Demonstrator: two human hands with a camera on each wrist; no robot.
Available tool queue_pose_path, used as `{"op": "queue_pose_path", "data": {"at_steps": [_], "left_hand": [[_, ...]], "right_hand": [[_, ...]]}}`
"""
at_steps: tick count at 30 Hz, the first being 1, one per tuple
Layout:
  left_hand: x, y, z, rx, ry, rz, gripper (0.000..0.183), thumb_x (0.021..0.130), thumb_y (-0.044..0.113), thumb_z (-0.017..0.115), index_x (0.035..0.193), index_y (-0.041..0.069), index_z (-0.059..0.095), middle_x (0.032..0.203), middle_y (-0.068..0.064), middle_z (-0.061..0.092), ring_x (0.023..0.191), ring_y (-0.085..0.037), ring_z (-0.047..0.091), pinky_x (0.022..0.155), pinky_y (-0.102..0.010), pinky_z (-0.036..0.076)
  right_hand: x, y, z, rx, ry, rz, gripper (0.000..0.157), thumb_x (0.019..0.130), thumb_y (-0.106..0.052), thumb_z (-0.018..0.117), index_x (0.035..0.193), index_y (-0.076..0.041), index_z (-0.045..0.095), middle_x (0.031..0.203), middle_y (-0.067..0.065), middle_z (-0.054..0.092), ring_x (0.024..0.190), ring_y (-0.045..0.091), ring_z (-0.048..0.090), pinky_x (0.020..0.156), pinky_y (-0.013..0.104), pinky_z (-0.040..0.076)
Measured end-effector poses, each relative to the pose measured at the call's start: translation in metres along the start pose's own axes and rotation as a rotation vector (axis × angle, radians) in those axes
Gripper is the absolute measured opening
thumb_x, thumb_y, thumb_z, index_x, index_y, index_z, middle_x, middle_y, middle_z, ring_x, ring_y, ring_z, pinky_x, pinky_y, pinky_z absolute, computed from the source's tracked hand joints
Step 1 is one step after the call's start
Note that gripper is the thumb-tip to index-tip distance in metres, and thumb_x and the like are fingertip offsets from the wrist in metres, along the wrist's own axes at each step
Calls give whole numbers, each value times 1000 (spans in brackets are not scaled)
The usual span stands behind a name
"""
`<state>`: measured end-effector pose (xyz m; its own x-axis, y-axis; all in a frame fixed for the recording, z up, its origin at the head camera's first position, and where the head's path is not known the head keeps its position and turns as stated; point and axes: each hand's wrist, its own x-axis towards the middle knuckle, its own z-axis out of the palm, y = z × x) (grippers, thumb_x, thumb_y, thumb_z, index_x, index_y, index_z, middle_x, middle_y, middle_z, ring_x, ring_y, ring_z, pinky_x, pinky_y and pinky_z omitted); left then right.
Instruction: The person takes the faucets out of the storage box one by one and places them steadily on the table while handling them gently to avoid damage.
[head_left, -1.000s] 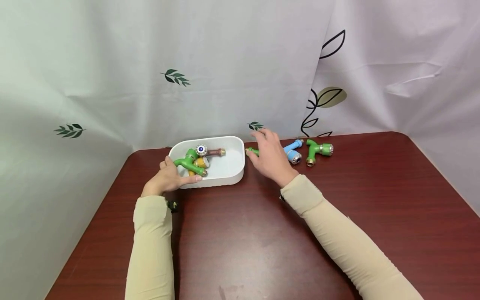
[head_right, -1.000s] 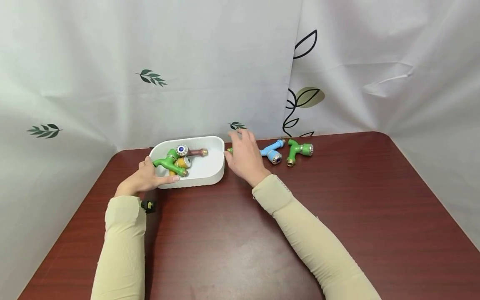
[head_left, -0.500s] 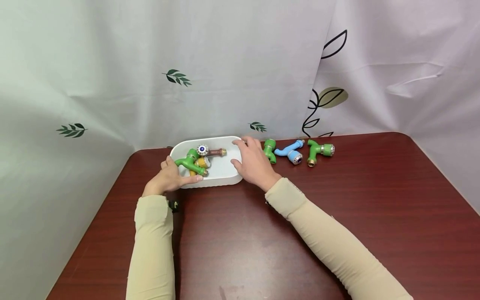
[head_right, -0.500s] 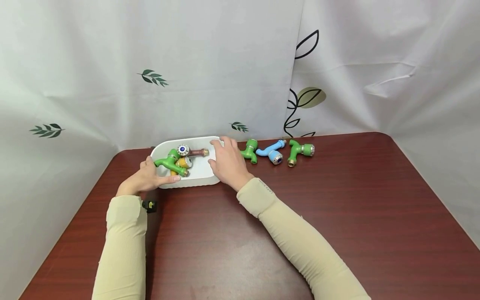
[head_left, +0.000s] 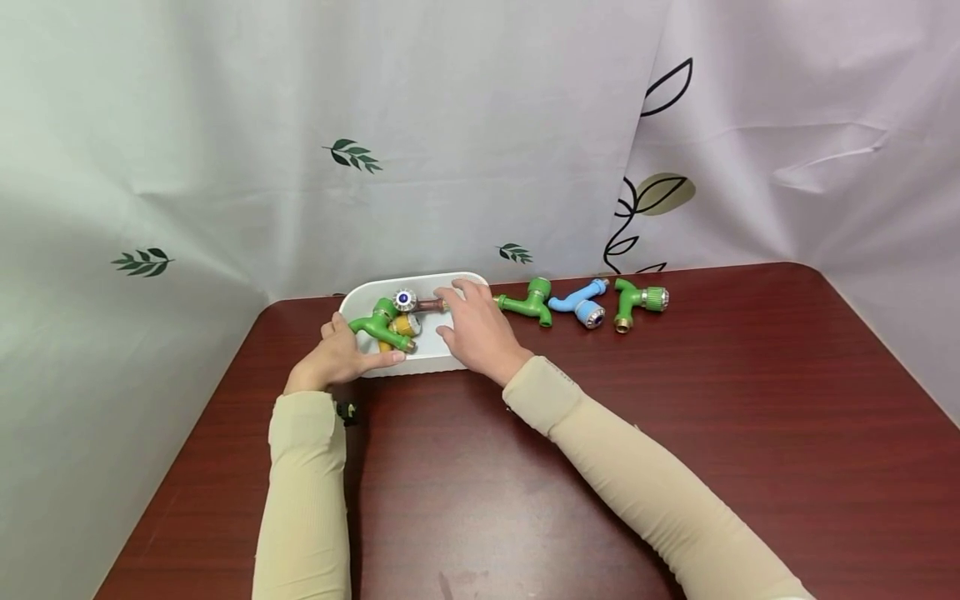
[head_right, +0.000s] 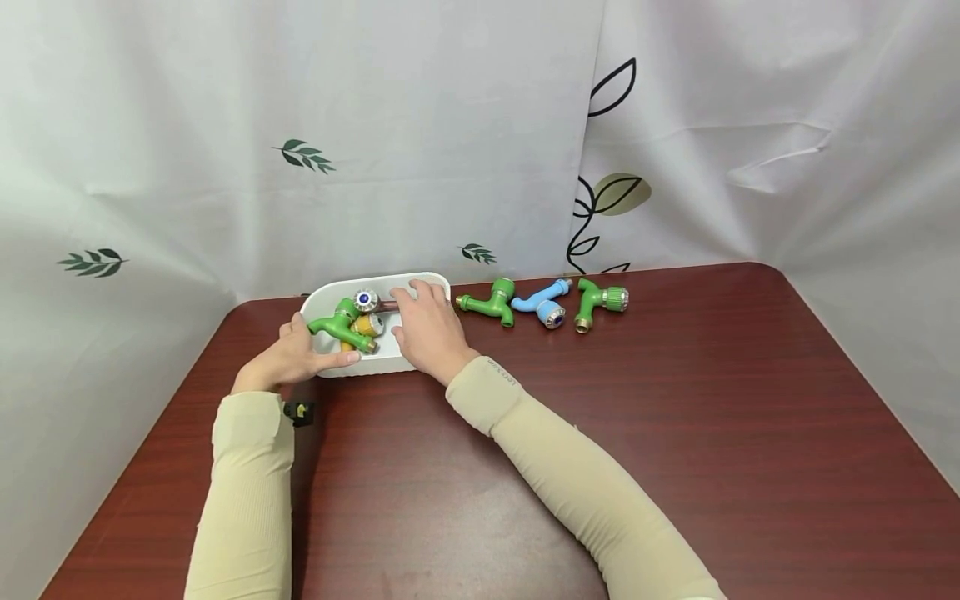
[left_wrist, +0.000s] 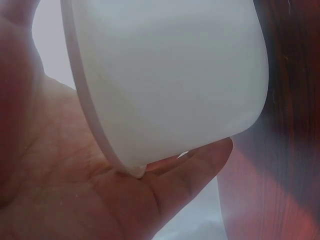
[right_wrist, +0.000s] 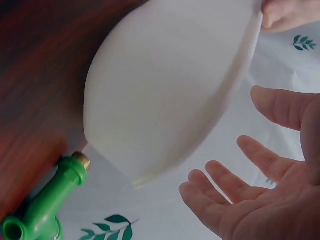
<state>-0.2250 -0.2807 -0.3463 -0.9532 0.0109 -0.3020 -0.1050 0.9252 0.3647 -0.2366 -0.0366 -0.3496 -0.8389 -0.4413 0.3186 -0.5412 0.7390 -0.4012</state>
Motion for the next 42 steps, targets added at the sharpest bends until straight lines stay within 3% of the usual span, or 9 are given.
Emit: {"op": "queue_pose_path", "data": {"at_steps": [14, 22, 31, 35, 42], "left_hand": [[0, 1, -1, 13, -2, -7, 145, 79, 73, 68, 144, -22, -19, 148, -47, 7, 132, -55, 37, 110, -58, 34], [0, -1, -3, 16, -18, -15, 145, 80, 74, 67, 144, -21, -22, 147, -47, 8, 128, -53, 42, 108, -57, 37], [1, 1, 2, 11, -7, 8, 143, 81, 71, 68, 143, -23, -20, 148, -48, 5, 132, -55, 38, 110, -57, 34], [1, 2, 1, 28, -14, 2, 144, 81, 73, 67, 143, -23, -21, 149, -48, 2, 133, -54, 37, 111, -57, 33], [1, 1, 1, 26, -11, 0, 143, 81, 72, 67, 143, -23, -21, 148, -49, 5, 129, -54, 42, 109, -58, 35]], "right_hand": [[13, -18, 16, -17, -1, -65, 51, 93, -17, 73, 140, -5, 56, 144, 21, 50, 131, 39, 47, 109, 43, 40], [20, -31, 29, -70, -50, -51, 53, 94, -18, 71, 144, -9, 54, 147, 18, 48, 132, 35, 46, 104, 42, 45], [25, -31, 39, -120, -18, -46, 52, 95, -16, 71, 144, -12, 54, 147, 17, 47, 131, 34, 46, 106, 41, 43], [30, -31, 44, -149, 2, -54, 48, 98, -11, 64, 145, -13, 54, 150, 17, 44, 133, 33, 44, 108, 43, 41], [39, -35, 46, -224, -57, -91, 49, 103, -15, 55, 151, -12, 46, 158, 21, 33, 141, 35, 36, 105, 48, 43]]}}
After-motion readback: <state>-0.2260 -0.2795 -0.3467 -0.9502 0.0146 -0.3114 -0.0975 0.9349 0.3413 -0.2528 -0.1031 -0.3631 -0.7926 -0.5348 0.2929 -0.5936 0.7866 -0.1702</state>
